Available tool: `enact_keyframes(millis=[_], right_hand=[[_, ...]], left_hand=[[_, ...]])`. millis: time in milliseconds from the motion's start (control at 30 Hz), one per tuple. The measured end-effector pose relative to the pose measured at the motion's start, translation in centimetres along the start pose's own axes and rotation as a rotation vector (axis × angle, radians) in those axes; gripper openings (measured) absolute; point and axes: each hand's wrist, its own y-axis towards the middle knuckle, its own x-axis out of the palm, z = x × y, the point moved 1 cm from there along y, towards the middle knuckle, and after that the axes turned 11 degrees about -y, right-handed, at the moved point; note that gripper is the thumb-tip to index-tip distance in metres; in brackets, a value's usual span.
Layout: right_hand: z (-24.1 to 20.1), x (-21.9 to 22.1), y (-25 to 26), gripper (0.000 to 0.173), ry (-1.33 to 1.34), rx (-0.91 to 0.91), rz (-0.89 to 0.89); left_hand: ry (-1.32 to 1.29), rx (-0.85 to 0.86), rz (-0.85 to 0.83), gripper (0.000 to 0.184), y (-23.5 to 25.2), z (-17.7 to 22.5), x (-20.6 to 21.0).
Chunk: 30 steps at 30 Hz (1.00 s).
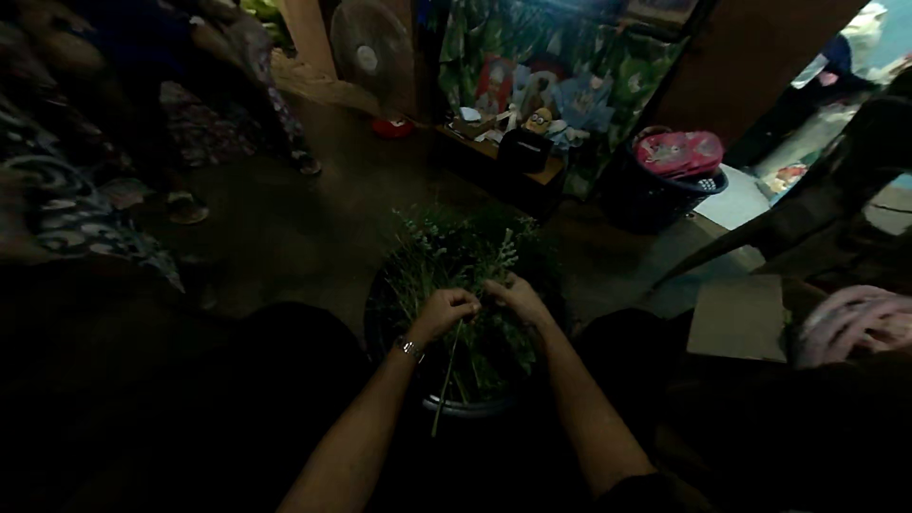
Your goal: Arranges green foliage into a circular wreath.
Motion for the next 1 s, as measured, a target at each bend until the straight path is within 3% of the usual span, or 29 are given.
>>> enact_keyframes(millis=[100, 200, 467, 633, 833, 1000], right_hand=[[0.1, 0.5, 0.1, 0.031, 0.129, -0.013, -0.007], [-0.8, 0.5, -0.7, 0.024, 0.042, -0.034, 0.023], [-1.2, 1.3, -1.2, 0.028, -0.355, -0.078, 0.088], [-1.2, 1.0, -1.3, 0.036, -0.305, -0.067, 0.06], [-0.2, 1.4, -0.8, 0.042, 0.036, -0.027, 0.06], [-0.7, 1.3, -0.9, 0.021, -0.151, -0.025, 0.053]], left_hand=[[0.004, 0.022, 0.005, 0.013, -0.2, 0.2, -0.1], [-0.026, -0.005, 0.026, 0.013, -0.2, 0.4, 0.0], [-0.085, -0.018, 0.085, 0.021, 0.0, 0.0, 1.1], [-0.146, -0.03, 0.17, 0.017, 0.0, 0.1, 1.1], [-0.098, -0.067, 0.122, 0.018, -0.1, 0.4, 1.3], [-0.051, -0.031, 0.151, 0.018, -0.1, 0.3, 0.9]])
